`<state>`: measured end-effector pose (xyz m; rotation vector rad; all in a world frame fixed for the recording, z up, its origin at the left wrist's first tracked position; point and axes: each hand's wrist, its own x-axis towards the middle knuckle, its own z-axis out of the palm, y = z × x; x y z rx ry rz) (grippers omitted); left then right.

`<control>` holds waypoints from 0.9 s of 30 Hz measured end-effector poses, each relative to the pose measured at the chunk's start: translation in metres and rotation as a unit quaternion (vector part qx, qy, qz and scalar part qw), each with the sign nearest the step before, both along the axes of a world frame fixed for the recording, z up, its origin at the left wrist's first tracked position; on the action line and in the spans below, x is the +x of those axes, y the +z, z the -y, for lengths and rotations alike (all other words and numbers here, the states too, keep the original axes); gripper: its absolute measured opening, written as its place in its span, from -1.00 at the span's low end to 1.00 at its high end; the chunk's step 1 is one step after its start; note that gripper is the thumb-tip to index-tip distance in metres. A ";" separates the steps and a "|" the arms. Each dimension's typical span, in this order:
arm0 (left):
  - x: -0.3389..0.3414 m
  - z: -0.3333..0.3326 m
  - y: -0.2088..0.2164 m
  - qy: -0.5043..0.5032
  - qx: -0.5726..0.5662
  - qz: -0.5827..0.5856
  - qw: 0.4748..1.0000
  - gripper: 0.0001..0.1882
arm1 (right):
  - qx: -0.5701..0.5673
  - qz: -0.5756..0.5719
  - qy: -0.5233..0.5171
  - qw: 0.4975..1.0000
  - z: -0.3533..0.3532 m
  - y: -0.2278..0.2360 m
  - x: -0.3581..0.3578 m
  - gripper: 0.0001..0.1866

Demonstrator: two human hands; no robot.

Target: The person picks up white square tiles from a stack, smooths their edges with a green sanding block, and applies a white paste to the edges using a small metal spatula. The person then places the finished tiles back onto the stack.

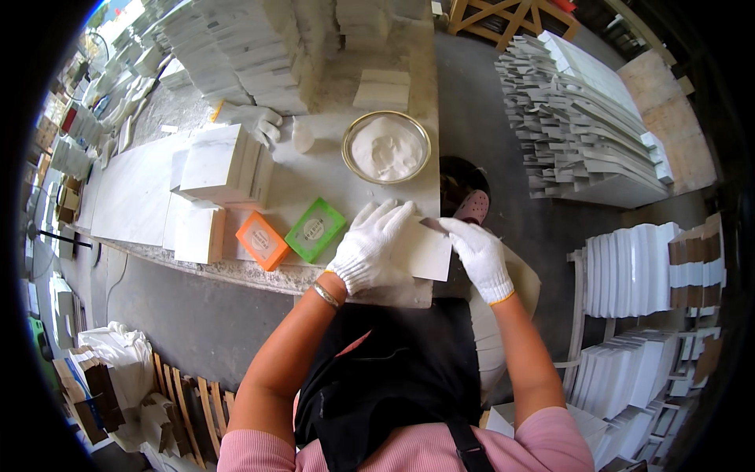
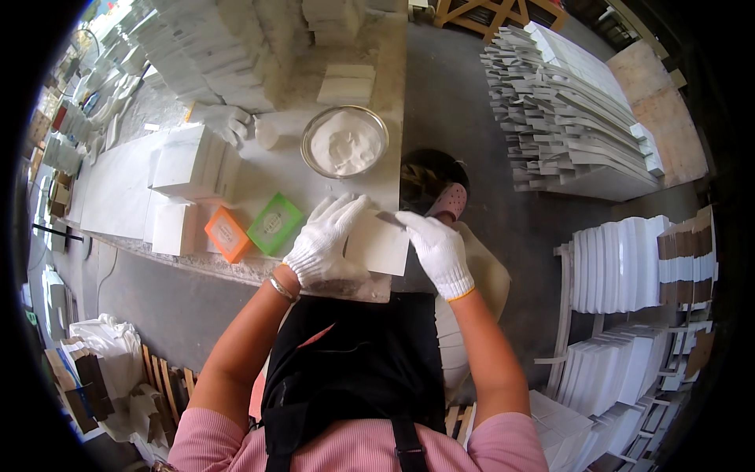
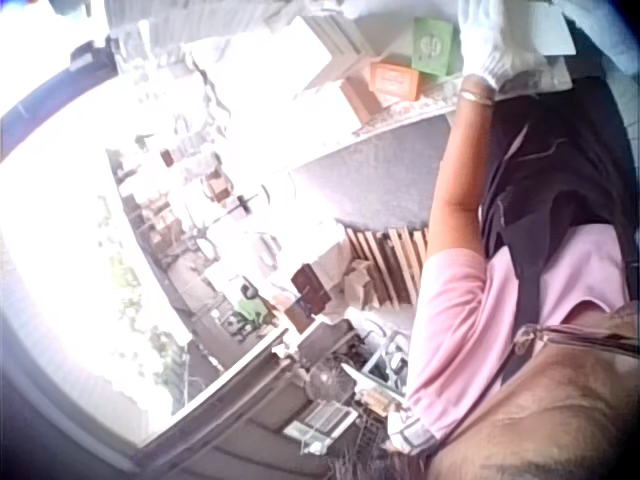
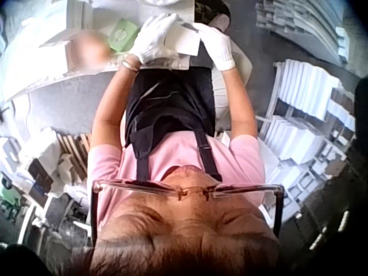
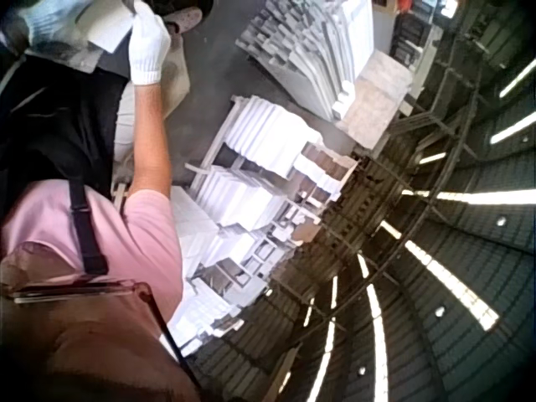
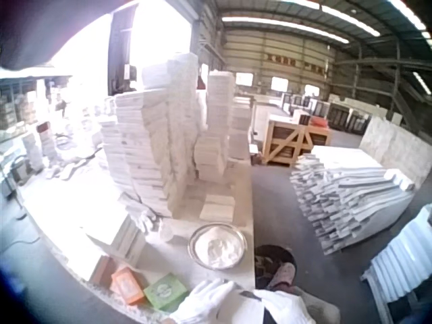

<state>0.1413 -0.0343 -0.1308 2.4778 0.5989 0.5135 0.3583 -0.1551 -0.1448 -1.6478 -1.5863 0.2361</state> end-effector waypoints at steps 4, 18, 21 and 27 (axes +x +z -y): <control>-0.003 0.000 -0.004 0.004 0.002 0.002 1.000 0.20 | -0.133 -0.010 0.001 0.991 0.027 0.016 -0.018 -0.72; -0.002 0.001 0.004 0.002 -0.008 -0.026 1.000 0.18 | -0.075 -0.068 -0.030 0.994 0.026 0.004 -0.014 -0.74; -0.003 0.000 0.000 -0.002 0.006 -0.018 1.000 0.18 | -0.111 -0.069 -0.004 0.991 0.044 0.009 -0.023 -0.73; 0.000 -0.001 -0.001 -0.010 0.015 -0.010 1.000 0.17 | -0.112 -0.167 -0.045 0.979 0.010 0.008 0.006 -0.71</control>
